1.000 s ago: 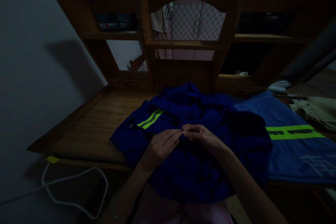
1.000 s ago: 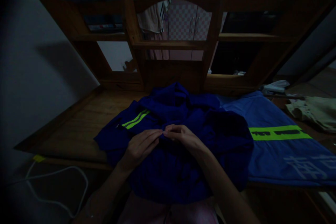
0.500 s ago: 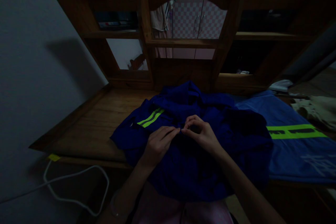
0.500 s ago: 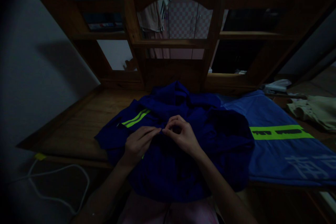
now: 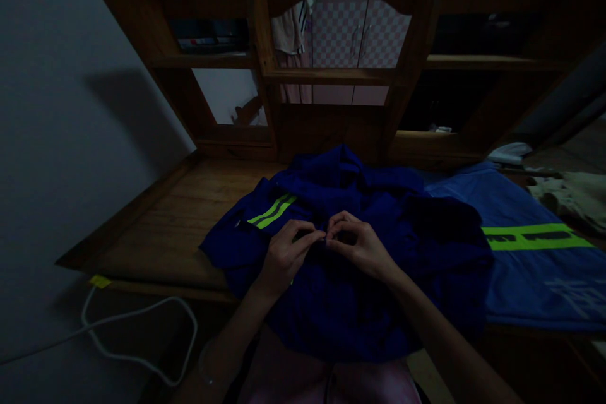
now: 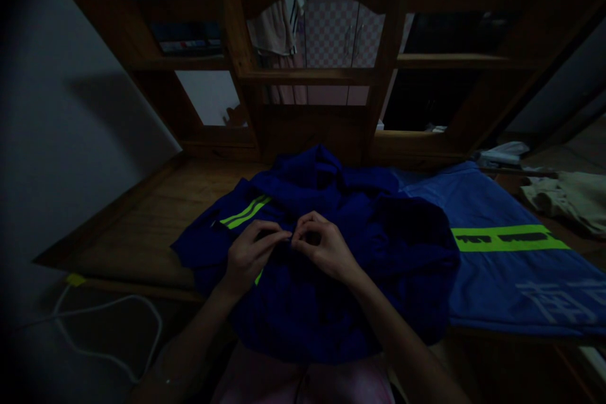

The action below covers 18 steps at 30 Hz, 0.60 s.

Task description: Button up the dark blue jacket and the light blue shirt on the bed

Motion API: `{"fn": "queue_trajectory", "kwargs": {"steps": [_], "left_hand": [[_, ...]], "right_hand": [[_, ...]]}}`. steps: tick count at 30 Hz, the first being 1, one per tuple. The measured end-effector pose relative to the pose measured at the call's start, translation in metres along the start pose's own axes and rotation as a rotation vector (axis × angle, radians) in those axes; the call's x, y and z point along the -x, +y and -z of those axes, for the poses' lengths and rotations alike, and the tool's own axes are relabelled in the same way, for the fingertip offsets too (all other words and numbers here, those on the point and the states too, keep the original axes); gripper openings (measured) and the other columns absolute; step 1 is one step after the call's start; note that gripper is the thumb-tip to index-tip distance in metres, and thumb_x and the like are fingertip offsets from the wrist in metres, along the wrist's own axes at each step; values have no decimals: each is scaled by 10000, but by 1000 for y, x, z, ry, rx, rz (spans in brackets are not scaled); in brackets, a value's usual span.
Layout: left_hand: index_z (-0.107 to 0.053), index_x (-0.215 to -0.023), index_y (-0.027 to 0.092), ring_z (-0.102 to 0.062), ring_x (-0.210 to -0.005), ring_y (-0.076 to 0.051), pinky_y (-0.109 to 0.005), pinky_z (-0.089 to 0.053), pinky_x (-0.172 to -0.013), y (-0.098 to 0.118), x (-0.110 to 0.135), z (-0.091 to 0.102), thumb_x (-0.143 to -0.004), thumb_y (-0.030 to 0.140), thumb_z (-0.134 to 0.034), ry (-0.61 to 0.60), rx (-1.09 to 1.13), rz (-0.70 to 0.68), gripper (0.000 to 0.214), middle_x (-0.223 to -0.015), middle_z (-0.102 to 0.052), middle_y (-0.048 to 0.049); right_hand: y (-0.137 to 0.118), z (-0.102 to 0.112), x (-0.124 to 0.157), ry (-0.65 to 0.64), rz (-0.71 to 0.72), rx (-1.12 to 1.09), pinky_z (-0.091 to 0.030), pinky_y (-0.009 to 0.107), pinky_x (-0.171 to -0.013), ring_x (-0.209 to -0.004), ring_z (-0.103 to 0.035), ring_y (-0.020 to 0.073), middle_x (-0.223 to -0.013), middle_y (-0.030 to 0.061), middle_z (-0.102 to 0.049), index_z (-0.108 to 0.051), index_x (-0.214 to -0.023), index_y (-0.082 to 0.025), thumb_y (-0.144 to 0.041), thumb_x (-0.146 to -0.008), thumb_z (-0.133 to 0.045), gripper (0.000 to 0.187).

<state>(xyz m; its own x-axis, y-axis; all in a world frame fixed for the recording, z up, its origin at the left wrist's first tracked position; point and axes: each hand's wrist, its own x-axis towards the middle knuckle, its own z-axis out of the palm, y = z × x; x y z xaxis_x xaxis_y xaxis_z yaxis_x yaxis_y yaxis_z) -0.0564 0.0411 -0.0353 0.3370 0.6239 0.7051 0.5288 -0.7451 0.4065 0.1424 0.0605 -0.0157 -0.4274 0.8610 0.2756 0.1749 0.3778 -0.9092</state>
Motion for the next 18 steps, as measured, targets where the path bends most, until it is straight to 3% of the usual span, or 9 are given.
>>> {"fn": "queue_trajectory", "kwargs": {"steps": [9, 15, 18], "left_hand": [[-617, -981, 186, -565, -941, -163, -362, -469, -906, 2, -4, -4, -859, 115, -568, 72, -152, -4, 149, -941, -621, -44], [-576, -1159, 181, -578, -978, -166, -413, -436, -979, 11, 18, 17, -865, 48, -522, -74, -309, -141, 327, -1014, -644, -61], [-610, -1152, 215, -575, -970, -182, -422, -443, -945, 18, 27, 23, -847, 56, -559, -37, -439, -138, 348, -978, -637, -57]], "right_hand": [[12, -1, -1, 42, -81, -110, -430, 269, -802, -883, -568, 156, -931, 28, -570, -657, -765, -173, -307, -798, -699, 145], [5, 0, 3, 56, -127, -147, -445, 256, -731, -800, -576, 142, -905, 28, -610, -639, -858, -175, -360, -852, -634, 186], [0, -1, 8, 24, -166, -107, -448, 248, -686, -768, -582, 140, -867, 17, -623, -630, -907, -187, -387, -843, -645, 210]]}}
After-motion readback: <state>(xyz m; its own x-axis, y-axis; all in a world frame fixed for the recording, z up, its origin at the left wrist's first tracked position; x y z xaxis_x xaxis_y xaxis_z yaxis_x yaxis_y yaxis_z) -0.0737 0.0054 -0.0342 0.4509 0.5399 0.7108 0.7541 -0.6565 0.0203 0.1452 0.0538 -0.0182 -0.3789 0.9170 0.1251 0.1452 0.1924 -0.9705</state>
